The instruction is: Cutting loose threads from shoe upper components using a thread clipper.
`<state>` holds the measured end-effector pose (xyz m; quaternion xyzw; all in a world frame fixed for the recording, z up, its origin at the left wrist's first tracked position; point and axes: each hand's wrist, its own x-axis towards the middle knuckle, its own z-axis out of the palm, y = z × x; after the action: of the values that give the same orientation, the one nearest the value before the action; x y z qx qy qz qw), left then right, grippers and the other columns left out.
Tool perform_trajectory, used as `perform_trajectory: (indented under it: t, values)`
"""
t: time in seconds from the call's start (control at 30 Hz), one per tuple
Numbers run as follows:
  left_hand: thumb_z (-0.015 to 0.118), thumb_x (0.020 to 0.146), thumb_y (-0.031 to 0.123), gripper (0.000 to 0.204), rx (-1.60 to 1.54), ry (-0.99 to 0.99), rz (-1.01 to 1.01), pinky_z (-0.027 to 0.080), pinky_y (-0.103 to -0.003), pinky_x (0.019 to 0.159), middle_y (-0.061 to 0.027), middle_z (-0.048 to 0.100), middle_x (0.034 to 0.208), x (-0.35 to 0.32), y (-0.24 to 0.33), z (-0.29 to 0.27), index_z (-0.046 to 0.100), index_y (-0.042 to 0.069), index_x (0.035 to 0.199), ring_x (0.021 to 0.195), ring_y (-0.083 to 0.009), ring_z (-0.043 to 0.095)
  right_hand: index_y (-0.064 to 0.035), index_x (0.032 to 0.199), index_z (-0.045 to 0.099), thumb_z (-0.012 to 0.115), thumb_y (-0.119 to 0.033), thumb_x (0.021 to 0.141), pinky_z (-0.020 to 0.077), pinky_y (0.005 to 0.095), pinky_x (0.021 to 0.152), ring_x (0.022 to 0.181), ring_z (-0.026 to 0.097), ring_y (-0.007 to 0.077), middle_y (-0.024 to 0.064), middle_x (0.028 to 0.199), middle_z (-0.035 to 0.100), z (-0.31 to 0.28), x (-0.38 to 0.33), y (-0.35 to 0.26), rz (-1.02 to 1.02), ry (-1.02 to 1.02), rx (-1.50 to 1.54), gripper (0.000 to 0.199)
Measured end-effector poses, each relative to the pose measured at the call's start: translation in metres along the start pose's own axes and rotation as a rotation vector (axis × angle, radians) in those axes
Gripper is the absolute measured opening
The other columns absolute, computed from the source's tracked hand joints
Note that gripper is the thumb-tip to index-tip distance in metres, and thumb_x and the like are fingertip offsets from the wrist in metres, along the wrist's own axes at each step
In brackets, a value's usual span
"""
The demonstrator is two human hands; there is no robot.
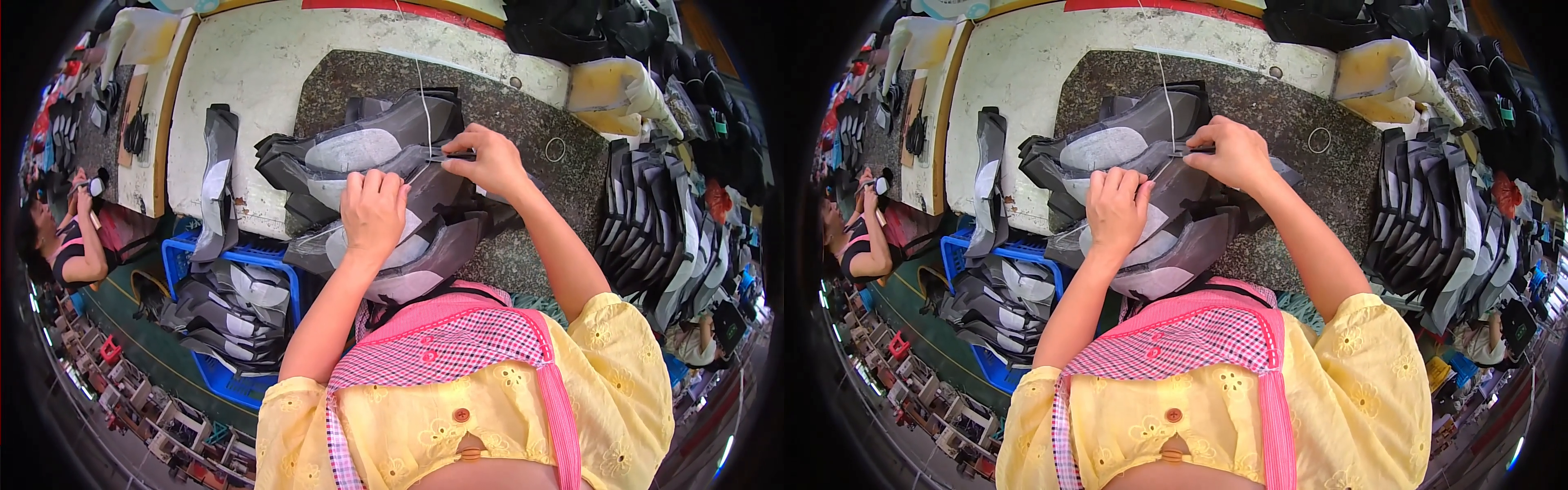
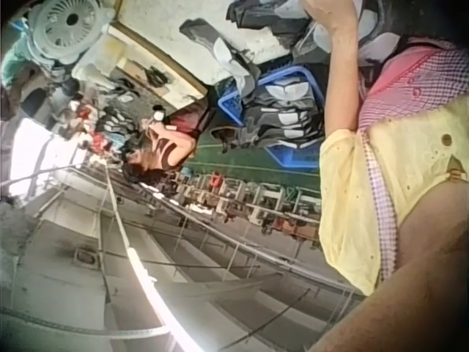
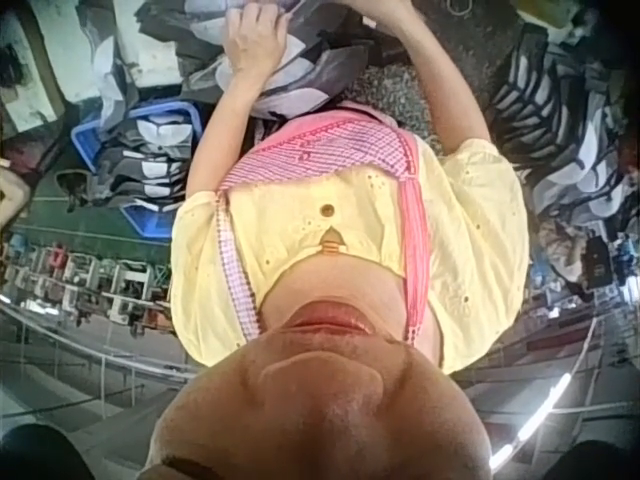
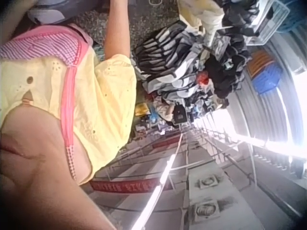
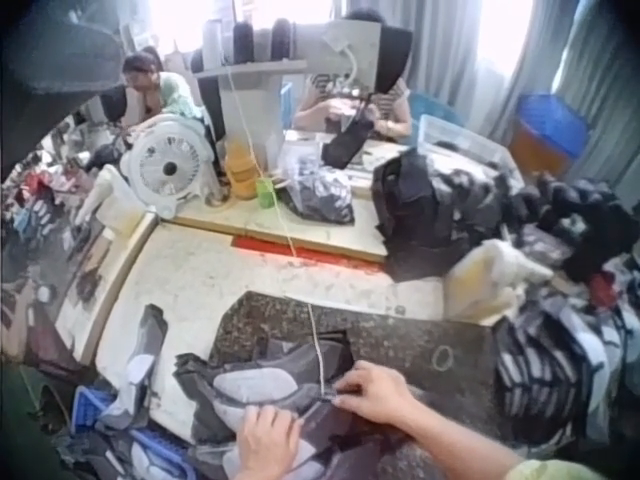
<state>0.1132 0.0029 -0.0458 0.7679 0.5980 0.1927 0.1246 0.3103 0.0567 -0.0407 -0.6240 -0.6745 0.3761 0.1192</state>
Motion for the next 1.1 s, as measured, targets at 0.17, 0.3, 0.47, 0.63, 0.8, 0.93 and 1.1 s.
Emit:
perform_trajectory:
  t: [0.17,0.3,0.47,0.63,0.8,0.93,1.1]
  values:
    - [0.066,0.072,0.014,0.012,0.019,-0.005,0.077,0.040,-0.035,0.065,-0.0025,0.054,0.079,-0.002,0.003,-0.007,0.057,0.009,0.079,0.077,-0.0242,0.049,-0.0057,0.081,0.067,0.069,-0.016,0.069,0.0468,0.0281,0.062,0.067,0.059,0.0153,0.0047,0.073,0.060,-0.008,0.010,0.028,-0.001,0.239,0.302,0.016]
    - [0.063,0.073,0.014,0.012,-0.196,0.060,0.259,0.041,-0.036,0.068,-0.0030,0.055,0.087,-0.013,0.004,-0.018,0.054,0.009,0.080,0.083,-0.0246,0.052,-0.0042,0.093,0.063,0.067,-0.015,0.072,0.0466,0.0270,0.068,0.074,0.059,0.0142,0.0041,0.082,0.061,0.004,0.001,0.006,-0.151,0.057,0.542,0.025]
    - [0.052,0.088,0.016,0.014,-0.944,0.454,-0.572,0.042,-0.027,0.075,-0.0036,0.056,0.088,-0.028,-0.052,-0.131,0.056,0.003,0.091,0.080,-0.0153,0.052,-0.0116,0.101,0.060,0.074,-0.024,0.064,0.0464,0.0297,0.074,0.089,0.059,0.0215,0.0031,0.097,0.060,0.031,-0.011,0.016,-0.178,-0.160,0.121,0.042]
    - [0.053,0.089,0.013,0.018,-0.255,0.658,-0.460,0.046,-0.028,0.079,-0.0104,0.060,0.096,-0.006,-0.198,-0.272,0.053,-0.002,0.099,0.086,-0.0155,0.056,-0.0115,0.094,0.060,0.073,-0.021,0.063,0.0482,0.0303,0.069,0.083,0.061,0.0223,0.0024,0.094,0.060,0.039,-0.013,0.000,-0.291,0.059,0.054,0.034]
    - [0.054,0.087,0.025,0.034,0.610,0.240,-0.369,0.041,-0.035,0.087,-0.0173,0.057,0.108,-0.016,-0.330,-0.153,0.055,0.002,0.112,0.097,-0.0298,0.055,-0.0077,0.097,0.061,0.071,-0.019,0.071,0.0463,0.0283,0.069,0.081,0.060,0.0197,0.0057,0.089,0.061,0.022,0.020,-0.015,-0.172,0.391,0.231,0.030]
    - [0.056,0.085,0.021,0.029,-0.093,0.205,-0.325,0.039,-0.037,0.090,-0.0153,0.058,0.107,0.011,-0.173,-0.102,0.058,0.003,0.108,0.103,-0.0323,0.051,-0.0103,0.097,0.062,0.067,-0.031,0.074,0.0466,0.0325,0.069,0.082,0.061,0.0241,0.0056,0.089,0.061,0.009,0.068,-0.027,-0.132,0.510,-0.160,0.031]
    - [0.054,0.089,0.025,0.039,-0.726,0.109,-0.327,0.037,-0.032,0.093,-0.0120,0.055,0.116,-0.014,-0.070,-0.047,0.051,0.001,0.119,0.107,-0.0228,0.052,-0.0095,0.085,0.063,0.064,-0.017,0.071,0.0473,0.0352,0.065,0.074,0.060,0.0282,0.0084,0.075,0.062,0.008,0.077,-0.053,-0.152,0.167,-0.076,0.016]
